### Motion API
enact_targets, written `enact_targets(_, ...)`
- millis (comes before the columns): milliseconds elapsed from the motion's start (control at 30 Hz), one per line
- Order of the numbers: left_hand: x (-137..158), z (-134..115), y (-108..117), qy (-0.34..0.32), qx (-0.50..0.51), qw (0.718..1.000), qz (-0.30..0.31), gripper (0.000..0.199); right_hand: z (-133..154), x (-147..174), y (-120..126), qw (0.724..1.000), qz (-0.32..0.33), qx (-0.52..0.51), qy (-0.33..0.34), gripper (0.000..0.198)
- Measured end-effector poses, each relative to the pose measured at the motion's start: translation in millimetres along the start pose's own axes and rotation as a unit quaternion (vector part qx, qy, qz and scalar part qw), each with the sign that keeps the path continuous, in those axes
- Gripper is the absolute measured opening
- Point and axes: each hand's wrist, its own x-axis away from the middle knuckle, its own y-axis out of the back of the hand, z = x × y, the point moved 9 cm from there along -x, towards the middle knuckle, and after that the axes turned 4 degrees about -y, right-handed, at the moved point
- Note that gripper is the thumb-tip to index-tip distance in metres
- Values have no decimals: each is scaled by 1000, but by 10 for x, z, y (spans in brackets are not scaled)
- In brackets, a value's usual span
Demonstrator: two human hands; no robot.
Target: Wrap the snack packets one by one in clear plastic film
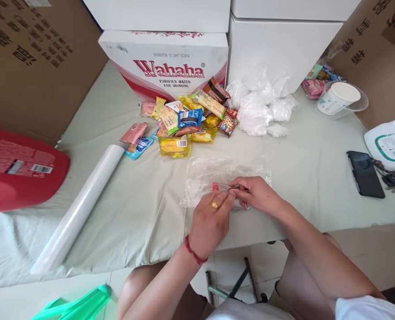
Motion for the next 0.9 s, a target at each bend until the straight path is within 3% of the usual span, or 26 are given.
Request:
enact_targets(100,-11,132,-241,17,-15,1000,14,38,8,10,31,1000,14,2,11,26)
enact_targets(167,-13,175,-290,15,-28,999,25,36,-1,16,156,999,-19,29,25,29)
enact_targets(267,-12,165,-270,7,-64,997,30,32,-113,37,424,992,-96,81,16,31)
enact_targets(400,-8,109,-253,-8,-96,995,20,28,-373,119,761,972,-168,153,-56,29)
enact_targets(500,-6,95,-245,-3,-128,992,6,26,-425,210,949,969,-203,118,-74,30)
enact_targets(600,-10,84,-228,9,-175,984,3,27,-289,222,1055,965,-241,85,-50,29)
enact_targets(700,-12,56,-207,10,-184,983,-3,30,24,37,975,955,-240,171,21,24)
enact_targets(800,8,35,-227,-1,-156,988,-10,28,297,-313,704,937,-171,292,92,43)
enact_targets(900,51,33,-285,-15,-135,991,-8,30,341,-669,511,932,-85,344,71,58)
